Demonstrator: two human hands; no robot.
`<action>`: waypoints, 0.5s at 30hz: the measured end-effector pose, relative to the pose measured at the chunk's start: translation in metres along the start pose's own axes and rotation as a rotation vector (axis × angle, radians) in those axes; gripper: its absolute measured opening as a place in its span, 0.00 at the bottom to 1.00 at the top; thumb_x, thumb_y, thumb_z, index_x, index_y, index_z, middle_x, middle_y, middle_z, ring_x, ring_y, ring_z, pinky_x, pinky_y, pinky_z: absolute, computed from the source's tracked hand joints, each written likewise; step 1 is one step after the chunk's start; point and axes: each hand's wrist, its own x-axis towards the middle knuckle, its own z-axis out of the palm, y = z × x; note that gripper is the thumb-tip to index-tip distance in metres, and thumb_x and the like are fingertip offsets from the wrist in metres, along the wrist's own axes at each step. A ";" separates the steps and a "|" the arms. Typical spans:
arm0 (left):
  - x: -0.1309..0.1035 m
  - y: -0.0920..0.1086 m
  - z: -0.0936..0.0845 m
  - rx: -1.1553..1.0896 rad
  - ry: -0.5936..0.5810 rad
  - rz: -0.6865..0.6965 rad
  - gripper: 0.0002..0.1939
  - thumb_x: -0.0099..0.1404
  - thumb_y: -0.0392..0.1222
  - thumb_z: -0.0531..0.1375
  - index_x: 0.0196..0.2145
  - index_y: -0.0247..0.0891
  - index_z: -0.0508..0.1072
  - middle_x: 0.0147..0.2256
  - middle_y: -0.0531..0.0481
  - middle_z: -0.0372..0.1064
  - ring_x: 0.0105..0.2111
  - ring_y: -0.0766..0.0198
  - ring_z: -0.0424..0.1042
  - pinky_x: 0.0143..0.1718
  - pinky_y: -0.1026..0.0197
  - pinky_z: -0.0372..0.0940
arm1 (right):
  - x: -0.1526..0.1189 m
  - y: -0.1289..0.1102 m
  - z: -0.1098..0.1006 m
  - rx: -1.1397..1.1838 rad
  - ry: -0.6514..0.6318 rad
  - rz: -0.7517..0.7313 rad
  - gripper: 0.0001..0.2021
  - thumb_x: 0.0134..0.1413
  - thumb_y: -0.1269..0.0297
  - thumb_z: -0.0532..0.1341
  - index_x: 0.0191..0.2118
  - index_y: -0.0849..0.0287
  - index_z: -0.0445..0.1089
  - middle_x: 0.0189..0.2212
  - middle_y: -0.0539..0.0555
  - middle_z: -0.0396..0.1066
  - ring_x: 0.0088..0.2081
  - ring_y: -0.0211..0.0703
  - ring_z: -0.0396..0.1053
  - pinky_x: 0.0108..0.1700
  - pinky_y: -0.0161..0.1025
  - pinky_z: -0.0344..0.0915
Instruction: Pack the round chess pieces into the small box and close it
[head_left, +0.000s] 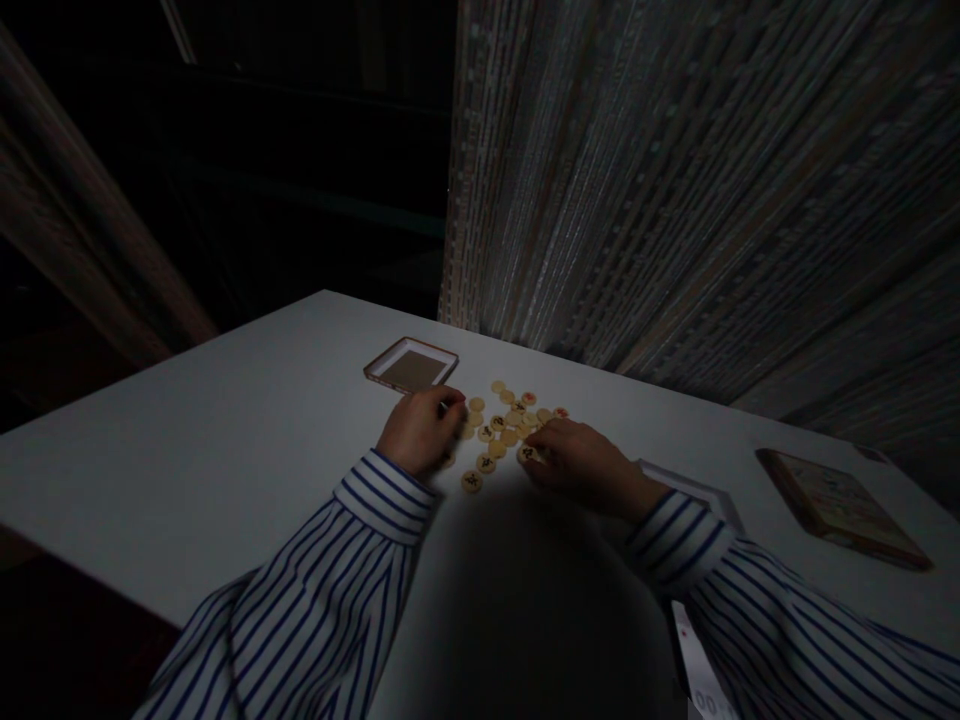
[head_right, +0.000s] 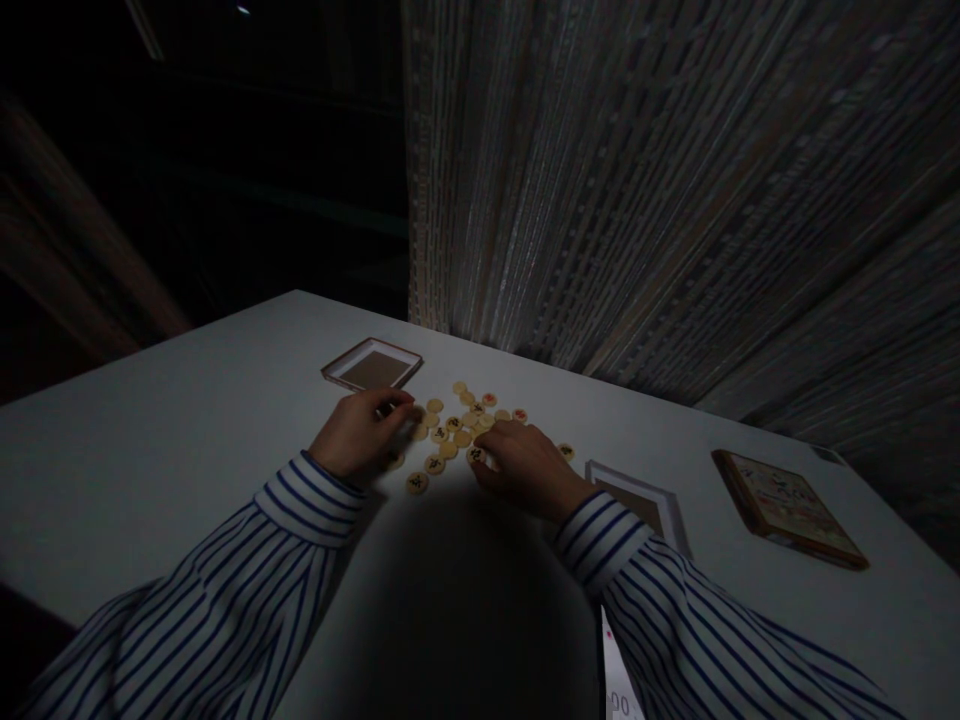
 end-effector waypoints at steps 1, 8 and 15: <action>0.000 0.000 0.000 0.018 -0.008 0.009 0.12 0.59 0.43 0.53 0.34 0.38 0.74 0.29 0.47 0.73 0.29 0.61 0.71 0.31 0.60 0.63 | 0.000 0.000 0.001 -0.013 -0.007 0.004 0.11 0.51 0.61 0.55 0.39 0.60 0.69 0.35 0.57 0.69 0.36 0.42 0.65 0.36 0.37 0.57; 0.000 -0.002 0.001 0.095 -0.088 0.043 0.13 0.60 0.43 0.51 0.34 0.38 0.74 0.31 0.45 0.74 0.30 0.59 0.71 0.31 0.58 0.63 | 0.002 -0.001 0.005 -0.040 -0.059 -0.029 0.11 0.53 0.61 0.53 0.38 0.58 0.69 0.34 0.56 0.68 0.37 0.43 0.64 0.37 0.38 0.57; -0.001 0.000 -0.001 0.172 -0.127 0.036 0.12 0.60 0.41 0.51 0.35 0.38 0.74 0.33 0.45 0.74 0.32 0.59 0.71 0.33 0.59 0.63 | 0.002 -0.001 0.007 -0.041 -0.056 -0.040 0.10 0.54 0.61 0.53 0.38 0.59 0.68 0.34 0.56 0.68 0.37 0.43 0.64 0.37 0.38 0.58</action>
